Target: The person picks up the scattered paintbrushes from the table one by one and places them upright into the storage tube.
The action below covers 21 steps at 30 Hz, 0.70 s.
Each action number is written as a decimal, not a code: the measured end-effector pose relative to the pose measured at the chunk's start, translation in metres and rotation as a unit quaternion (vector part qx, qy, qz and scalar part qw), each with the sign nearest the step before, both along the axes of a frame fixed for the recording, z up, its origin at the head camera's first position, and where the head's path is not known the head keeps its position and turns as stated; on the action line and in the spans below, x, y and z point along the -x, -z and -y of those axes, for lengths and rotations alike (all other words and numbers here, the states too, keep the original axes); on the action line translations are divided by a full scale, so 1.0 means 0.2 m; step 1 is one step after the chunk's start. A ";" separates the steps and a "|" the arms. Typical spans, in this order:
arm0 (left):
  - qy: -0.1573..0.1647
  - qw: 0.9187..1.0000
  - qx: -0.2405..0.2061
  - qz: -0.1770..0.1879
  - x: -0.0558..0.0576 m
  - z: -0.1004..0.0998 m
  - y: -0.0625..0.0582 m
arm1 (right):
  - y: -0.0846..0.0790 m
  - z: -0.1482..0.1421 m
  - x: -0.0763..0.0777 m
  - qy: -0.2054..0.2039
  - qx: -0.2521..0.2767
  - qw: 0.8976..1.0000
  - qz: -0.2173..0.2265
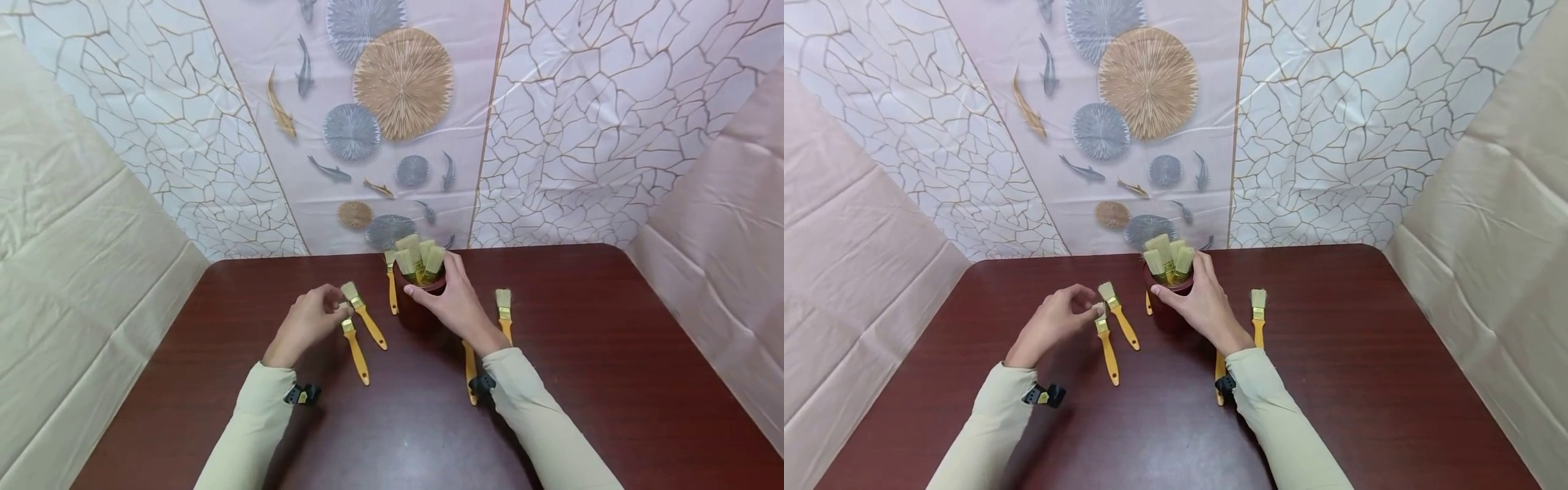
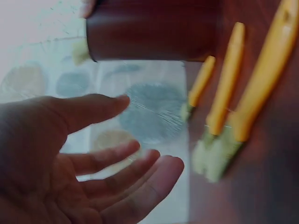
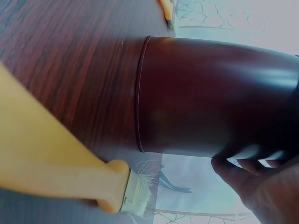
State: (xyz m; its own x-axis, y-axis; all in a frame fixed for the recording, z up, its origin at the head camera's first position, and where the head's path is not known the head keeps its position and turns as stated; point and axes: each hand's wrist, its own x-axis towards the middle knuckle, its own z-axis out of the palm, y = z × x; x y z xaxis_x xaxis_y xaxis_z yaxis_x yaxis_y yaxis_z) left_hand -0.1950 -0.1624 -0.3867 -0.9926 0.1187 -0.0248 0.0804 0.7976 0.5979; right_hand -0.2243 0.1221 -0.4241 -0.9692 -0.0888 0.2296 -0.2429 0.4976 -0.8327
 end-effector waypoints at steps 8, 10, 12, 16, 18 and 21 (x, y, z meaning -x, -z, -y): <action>-0.059 0.995 -0.009 0.075 0.00 0.03 0.18 | -0.01 0.00 0.00 0.002 0.002 1.000 0.000; -0.074 0.994 -0.013 0.082 0.01 0.03 0.21 | -0.01 0.00 0.00 0.001 -0.002 1.000 0.002; -0.086 0.992 -0.019 0.087 0.01 0.02 0.24 | -0.01 0.00 0.00 0.001 -0.004 1.000 0.006; -0.099 0.991 -0.027 0.091 0.01 0.00 0.27 | 0.00 0.00 -0.01 0.000 -0.003 1.000 0.011; -0.103 0.990 -0.026 0.089 0.02 -0.02 0.28 | 0.00 0.00 -0.01 0.000 -0.001 1.000 0.010; -0.108 0.990 -0.028 0.085 0.03 -0.04 0.28 | 0.00 0.00 -0.01 0.002 0.001 1.000 0.008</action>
State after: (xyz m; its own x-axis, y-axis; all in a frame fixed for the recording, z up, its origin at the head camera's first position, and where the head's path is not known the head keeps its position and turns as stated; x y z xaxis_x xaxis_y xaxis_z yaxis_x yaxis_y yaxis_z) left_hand -0.2010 -0.1535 -0.4434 -0.9770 -0.0891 -0.1939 -0.1939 0.7500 0.6324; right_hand -0.2224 0.1221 -0.4235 -0.9734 -0.0837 0.2133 -0.2263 0.4979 -0.8372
